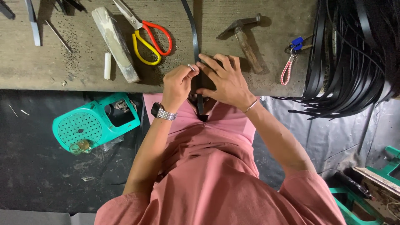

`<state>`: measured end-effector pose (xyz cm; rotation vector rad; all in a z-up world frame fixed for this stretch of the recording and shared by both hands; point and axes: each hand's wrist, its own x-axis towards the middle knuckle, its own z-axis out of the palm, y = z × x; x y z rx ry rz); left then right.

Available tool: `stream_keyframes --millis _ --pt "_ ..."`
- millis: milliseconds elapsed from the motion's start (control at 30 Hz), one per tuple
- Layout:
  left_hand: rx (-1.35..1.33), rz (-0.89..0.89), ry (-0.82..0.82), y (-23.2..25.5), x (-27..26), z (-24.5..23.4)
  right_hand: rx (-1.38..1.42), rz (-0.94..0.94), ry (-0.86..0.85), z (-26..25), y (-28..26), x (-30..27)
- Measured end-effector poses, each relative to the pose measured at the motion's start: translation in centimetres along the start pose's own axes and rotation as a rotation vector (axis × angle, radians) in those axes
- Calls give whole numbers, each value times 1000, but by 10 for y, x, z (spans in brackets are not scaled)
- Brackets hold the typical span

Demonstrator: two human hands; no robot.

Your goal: Punching a series of holes into a leather strap using a manual punch and a hammer.

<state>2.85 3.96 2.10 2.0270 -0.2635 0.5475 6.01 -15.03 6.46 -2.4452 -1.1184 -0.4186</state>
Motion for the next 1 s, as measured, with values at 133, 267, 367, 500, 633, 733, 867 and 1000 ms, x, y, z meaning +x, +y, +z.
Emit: stream_keyframes --millis 133,267,367,500,633,733,867,1000 --pt "36 8 -11 -6 -4 0 -75 92 75 -5 20 -16" --pt "10 107 -158 6 1 -13 -405 625 -74 -28 33 -19" --pt "-20 140 -167 4 4 -12 -513 534 -123 -23 41 -25" --pt "-3 141 -179 4 0 -10 111 755 -118 -35 40 -21" --pt "-41 241 -8 -11 -3 3 184 541 11 -58 -1 -29" --pt "71 315 16 -13 -2 2 196 508 -9 -78 -34 -24" --pt "148 314 5 -18 -7 3 139 424 -111 -99 -47 -6" --pt "154 301 -19 -12 -4 2 63 311 87 -102 -44 -24"
